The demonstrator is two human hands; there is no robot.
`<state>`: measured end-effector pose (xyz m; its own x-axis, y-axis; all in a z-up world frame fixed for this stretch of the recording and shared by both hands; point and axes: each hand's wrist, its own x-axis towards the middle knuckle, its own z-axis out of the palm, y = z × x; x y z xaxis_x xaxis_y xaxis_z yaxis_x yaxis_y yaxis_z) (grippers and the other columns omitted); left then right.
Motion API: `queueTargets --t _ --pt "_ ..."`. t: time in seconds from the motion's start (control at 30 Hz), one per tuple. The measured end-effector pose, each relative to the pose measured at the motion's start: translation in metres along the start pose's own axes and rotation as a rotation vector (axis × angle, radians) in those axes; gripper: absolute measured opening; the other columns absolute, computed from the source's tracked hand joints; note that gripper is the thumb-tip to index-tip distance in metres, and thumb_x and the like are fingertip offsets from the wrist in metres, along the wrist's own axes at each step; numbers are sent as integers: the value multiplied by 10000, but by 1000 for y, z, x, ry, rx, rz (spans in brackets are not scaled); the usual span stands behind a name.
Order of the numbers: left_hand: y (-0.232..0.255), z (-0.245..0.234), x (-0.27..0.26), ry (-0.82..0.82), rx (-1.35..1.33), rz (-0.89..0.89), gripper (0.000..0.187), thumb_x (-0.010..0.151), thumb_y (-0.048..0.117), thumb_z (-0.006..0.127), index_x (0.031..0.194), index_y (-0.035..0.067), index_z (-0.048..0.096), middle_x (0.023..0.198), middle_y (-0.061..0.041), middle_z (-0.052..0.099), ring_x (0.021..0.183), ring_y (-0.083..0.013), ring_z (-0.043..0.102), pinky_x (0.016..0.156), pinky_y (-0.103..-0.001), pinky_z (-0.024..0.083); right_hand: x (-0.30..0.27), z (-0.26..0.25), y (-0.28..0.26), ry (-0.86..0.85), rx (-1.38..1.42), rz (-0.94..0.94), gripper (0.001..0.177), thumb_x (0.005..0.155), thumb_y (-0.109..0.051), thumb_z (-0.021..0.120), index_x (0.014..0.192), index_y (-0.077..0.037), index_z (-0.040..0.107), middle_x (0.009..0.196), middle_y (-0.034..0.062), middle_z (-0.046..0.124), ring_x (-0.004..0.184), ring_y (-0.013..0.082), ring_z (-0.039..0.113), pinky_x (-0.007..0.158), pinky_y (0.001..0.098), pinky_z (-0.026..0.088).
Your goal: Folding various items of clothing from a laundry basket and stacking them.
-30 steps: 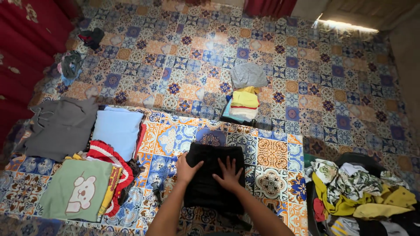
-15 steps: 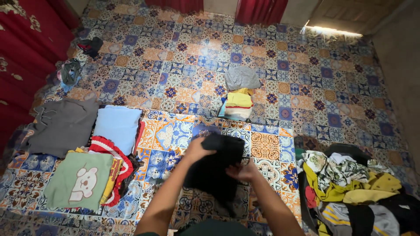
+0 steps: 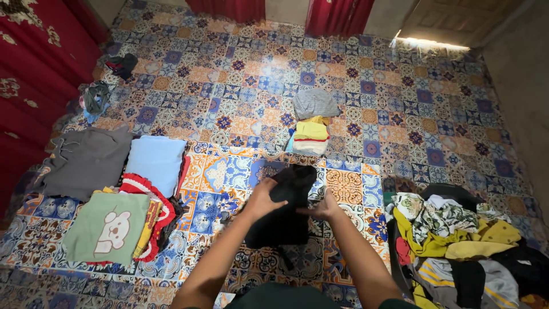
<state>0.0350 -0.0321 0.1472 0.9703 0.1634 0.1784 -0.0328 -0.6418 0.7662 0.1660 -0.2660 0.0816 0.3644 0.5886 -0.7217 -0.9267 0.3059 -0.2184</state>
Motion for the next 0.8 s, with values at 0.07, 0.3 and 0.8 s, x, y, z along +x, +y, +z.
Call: queueTargets --t 0.07,0.3,0.8 --pt "4 6 -2 -79 -3 146 445 726 306 852 1029 37 668 1087 -155 665 1085 -367 640 987 -445 517 3 1 -3 14 -98 -16 785 917 -688 214 1504 -236 476 1488 70 558 1367 365 476 1065 712 312" --pt "42 11 -11 -216 356 1078 148 879 174 651 1025 162 672 1049 -31 619 946 -232 606 792 -339 512 17 -23 -19 -221 -1341 -843 518 959 -369 566 1413 -122 601 1385 103 680 1233 251 644 1119 422 491" --pt "-163 69 -127 -810 143 722 267 959 258 649 1147 68 645 1133 -116 597 1026 -310 593 852 -422 514 36 -166 35 17 -344 -277 483 866 -244 537 1318 -124 654 1099 61 718 918 209 691 831 378 559"
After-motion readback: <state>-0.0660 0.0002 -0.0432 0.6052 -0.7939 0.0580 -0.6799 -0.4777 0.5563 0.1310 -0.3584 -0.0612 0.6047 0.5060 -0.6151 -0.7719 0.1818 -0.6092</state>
